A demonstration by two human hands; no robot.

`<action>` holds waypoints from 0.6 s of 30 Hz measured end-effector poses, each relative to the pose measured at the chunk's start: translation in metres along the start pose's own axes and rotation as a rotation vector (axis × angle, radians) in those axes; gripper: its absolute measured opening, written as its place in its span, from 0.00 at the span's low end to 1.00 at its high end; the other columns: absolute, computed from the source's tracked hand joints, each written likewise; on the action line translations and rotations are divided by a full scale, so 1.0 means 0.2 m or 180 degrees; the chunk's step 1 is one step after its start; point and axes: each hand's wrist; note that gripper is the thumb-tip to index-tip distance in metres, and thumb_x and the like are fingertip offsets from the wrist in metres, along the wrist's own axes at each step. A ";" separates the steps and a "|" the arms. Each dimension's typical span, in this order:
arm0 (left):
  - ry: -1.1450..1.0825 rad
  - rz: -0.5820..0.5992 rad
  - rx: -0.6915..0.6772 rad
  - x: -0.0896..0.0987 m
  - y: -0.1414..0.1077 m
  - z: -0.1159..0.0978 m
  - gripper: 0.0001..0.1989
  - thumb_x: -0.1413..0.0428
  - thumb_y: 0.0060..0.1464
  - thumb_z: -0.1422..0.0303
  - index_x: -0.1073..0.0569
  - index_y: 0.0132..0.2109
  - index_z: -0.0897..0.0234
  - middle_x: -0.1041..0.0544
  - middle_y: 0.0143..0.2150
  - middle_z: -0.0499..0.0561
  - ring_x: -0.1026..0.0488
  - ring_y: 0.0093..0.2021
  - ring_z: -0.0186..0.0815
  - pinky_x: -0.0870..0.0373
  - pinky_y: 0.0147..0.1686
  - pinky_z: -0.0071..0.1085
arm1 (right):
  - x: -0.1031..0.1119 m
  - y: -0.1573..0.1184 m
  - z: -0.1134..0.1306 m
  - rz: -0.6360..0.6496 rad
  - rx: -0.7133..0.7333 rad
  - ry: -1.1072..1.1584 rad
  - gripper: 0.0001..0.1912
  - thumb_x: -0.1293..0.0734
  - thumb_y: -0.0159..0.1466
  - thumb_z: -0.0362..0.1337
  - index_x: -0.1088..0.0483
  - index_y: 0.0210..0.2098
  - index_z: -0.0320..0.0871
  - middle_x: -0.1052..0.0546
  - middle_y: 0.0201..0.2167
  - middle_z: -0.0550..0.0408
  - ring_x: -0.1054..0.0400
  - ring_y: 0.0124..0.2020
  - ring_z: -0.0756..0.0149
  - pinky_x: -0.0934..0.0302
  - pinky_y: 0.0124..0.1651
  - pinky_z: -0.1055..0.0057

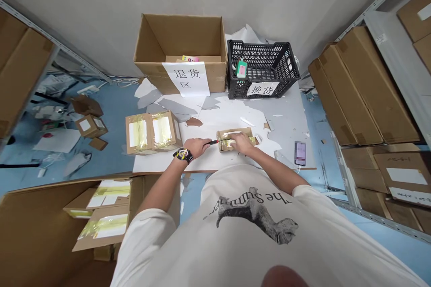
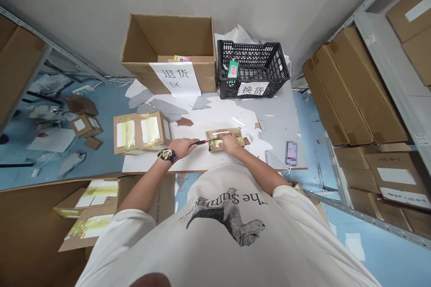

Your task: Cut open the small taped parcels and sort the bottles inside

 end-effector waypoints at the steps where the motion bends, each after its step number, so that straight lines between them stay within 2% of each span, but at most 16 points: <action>1: 0.0105 0.0028 -0.0027 0.02 0.02 -0.02 0.23 0.48 0.71 0.51 0.17 0.64 0.48 0.11 0.50 0.59 0.16 0.52 0.54 0.26 0.53 0.43 | 0.00 0.00 -0.01 -0.0002 0.0015 -0.0002 0.16 0.31 0.76 0.38 0.21 0.61 0.43 0.13 0.54 0.44 0.23 0.59 0.49 0.40 0.69 0.59; 5: 0.0437 0.0243 -0.0177 0.11 0.16 -0.15 0.20 0.43 0.70 0.51 0.14 0.57 0.53 0.12 0.47 0.63 0.16 0.54 0.59 0.29 0.57 0.48 | -0.02 0.00 -0.04 -0.0066 0.0065 0.0005 0.18 0.32 0.77 0.38 0.20 0.63 0.44 0.14 0.56 0.43 0.24 0.61 0.48 0.39 0.68 0.59; 8: 0.0357 0.0291 -0.0178 0.15 0.29 -0.25 0.19 0.37 0.66 0.50 0.12 0.50 0.59 0.13 0.47 0.68 0.17 0.56 0.64 0.31 0.60 0.52 | -0.03 0.00 -0.05 -0.0102 0.0057 -0.0058 0.18 0.32 0.77 0.39 0.20 0.63 0.45 0.14 0.57 0.43 0.24 0.61 0.49 0.39 0.69 0.59; 10: 0.0278 0.0273 -0.0174 0.16 0.32 -0.28 0.21 0.37 0.65 0.48 0.11 0.49 0.59 0.13 0.47 0.68 0.18 0.57 0.65 0.31 0.60 0.54 | -0.03 0.00 -0.04 -0.0115 0.0050 -0.0101 0.17 0.31 0.77 0.39 0.19 0.61 0.44 0.14 0.56 0.43 0.24 0.61 0.50 0.39 0.69 0.60; 14: 0.0275 0.0224 -0.0185 0.14 0.25 -0.25 0.22 0.39 0.66 0.47 0.11 0.50 0.58 0.13 0.45 0.67 0.16 0.54 0.64 0.30 0.59 0.54 | -0.03 -0.01 -0.02 -0.0159 -0.0024 -0.0043 0.15 0.31 0.77 0.40 0.18 0.58 0.45 0.14 0.55 0.44 0.27 0.63 0.48 0.38 0.68 0.60; 18: 0.0504 0.0242 -0.0120 0.14 0.15 -0.24 0.19 0.41 0.68 0.53 0.12 0.49 0.62 0.14 0.47 0.70 0.17 0.54 0.65 0.30 0.58 0.54 | -0.06 0.01 -0.01 -0.0207 0.0053 0.0052 0.17 0.31 0.76 0.38 0.20 0.62 0.45 0.14 0.56 0.45 0.27 0.64 0.49 0.44 0.74 0.59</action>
Point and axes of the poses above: each hand's wrist, its own y-axis towards the middle knuckle, its own x-axis out of the back of the hand, z = x × y
